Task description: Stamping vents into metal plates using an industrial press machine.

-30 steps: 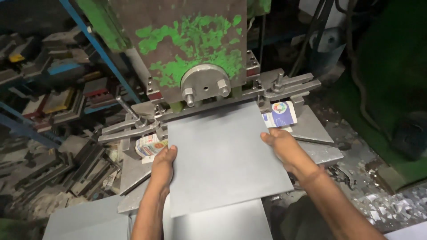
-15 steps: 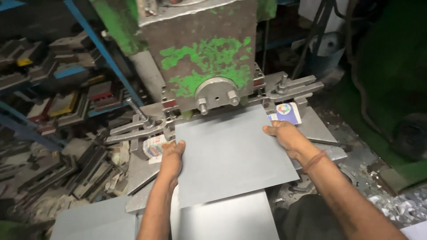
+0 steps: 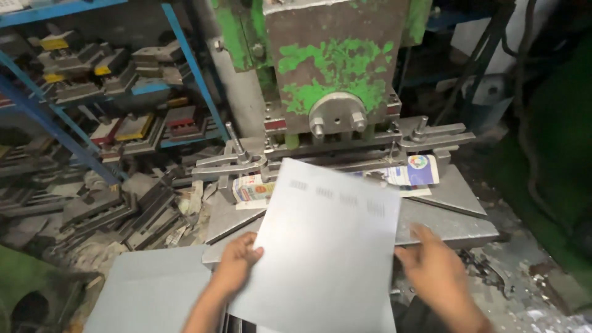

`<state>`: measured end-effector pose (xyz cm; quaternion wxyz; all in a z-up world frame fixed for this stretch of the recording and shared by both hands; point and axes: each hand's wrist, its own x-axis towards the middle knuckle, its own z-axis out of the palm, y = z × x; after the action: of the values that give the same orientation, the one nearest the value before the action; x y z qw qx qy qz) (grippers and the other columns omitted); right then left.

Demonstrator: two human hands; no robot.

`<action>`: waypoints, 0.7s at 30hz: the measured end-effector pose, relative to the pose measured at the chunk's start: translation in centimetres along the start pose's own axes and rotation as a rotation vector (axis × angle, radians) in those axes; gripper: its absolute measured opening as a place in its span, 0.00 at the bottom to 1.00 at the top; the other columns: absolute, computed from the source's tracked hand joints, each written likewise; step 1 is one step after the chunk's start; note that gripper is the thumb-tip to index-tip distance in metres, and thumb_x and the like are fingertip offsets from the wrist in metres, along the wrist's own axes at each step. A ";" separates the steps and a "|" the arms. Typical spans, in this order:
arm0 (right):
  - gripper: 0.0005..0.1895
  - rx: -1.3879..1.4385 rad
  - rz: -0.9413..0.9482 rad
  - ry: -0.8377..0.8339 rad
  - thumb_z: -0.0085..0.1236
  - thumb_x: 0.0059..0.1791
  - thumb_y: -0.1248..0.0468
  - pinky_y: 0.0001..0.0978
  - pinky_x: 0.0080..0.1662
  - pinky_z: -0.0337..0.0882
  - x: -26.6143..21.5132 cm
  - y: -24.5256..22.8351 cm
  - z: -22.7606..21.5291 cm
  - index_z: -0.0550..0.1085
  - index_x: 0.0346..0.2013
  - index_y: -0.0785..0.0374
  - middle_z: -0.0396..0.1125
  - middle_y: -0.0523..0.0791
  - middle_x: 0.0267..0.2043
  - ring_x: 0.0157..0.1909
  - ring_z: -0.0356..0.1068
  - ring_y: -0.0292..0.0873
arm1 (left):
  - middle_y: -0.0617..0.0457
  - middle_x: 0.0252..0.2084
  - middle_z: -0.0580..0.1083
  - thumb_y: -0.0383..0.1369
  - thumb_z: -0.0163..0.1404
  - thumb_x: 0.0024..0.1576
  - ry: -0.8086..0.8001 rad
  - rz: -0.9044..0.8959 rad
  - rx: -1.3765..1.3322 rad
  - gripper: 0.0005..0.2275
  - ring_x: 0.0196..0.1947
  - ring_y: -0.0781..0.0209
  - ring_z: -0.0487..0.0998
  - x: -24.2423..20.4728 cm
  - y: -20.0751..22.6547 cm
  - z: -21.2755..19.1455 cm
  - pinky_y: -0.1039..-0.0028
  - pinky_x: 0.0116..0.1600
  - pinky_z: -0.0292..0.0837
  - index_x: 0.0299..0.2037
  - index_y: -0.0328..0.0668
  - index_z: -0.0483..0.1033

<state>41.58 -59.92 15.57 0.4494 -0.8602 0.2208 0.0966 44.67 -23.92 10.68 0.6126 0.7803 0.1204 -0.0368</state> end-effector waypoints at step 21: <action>0.13 0.686 0.105 -0.157 0.45 0.58 0.67 0.50 0.53 0.69 7.8 -0.7 -2.2 0.73 0.48 0.77 0.71 0.63 0.44 0.45 0.71 0.58 | 0.33 0.26 0.80 0.30 0.48 0.63 -0.006 -0.184 -0.169 0.12 0.24 0.49 0.82 -2.2 1.1 7.5 0.69 0.34 0.81 0.37 0.22 0.78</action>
<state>48.71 -63.70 14.49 0.7222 -0.6365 0.2493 0.1055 43.46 -31.71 10.28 0.6708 0.7113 0.1920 -0.0849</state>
